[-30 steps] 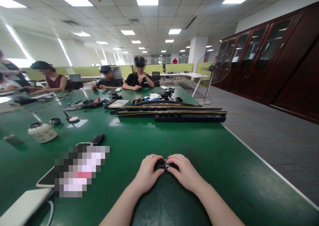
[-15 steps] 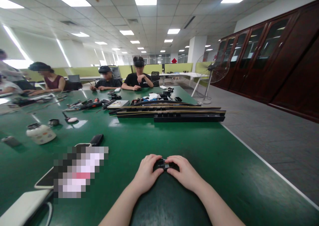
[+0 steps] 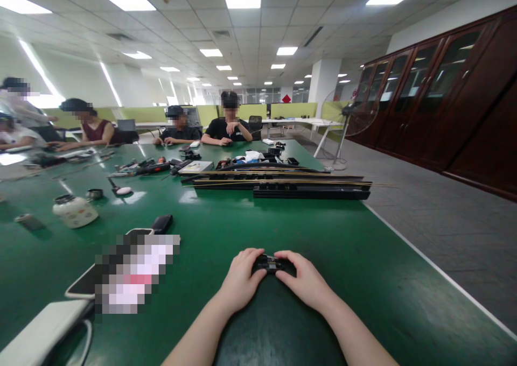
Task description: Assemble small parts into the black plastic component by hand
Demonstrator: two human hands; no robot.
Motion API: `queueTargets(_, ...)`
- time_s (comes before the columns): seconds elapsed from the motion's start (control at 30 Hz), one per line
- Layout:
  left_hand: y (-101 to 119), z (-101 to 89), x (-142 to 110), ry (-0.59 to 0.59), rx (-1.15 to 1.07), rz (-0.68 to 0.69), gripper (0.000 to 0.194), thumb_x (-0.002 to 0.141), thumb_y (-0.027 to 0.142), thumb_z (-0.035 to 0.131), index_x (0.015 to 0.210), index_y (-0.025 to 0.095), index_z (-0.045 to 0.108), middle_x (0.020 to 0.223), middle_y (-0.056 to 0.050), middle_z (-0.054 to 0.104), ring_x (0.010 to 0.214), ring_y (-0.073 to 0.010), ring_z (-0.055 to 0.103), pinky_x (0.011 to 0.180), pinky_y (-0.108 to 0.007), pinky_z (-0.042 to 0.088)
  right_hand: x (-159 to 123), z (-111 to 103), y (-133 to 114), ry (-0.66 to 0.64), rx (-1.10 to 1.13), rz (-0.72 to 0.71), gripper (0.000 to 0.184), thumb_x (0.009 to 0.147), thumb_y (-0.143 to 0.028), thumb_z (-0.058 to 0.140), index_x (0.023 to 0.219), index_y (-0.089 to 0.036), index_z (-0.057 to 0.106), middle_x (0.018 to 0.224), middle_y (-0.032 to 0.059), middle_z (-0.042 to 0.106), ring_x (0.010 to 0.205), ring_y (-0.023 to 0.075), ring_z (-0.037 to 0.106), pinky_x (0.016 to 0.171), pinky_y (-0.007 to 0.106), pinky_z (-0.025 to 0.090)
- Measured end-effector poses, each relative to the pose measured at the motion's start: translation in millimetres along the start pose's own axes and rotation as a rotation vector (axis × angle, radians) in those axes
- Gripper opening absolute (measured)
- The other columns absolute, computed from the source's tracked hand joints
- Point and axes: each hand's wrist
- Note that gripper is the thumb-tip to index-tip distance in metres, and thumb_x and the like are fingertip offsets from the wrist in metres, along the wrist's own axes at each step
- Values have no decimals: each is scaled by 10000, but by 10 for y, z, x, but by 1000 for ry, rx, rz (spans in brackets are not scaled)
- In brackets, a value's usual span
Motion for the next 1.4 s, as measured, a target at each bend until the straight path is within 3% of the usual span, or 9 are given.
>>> queueTargets(1.4,-16,13,24,30,-40,-25,323,819,245,424,1131,202,498,1132,-65,560,1064,-186,485,941,-371,365,12,7,30,19,0,-5,249,771,-272,523,998,-231,617,1009,49,643,961,202,570,879,346,416)
Point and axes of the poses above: each hand's wrist, its own x-axis towards the middle knuckle, its own z-axis out of the palm, y = z × x
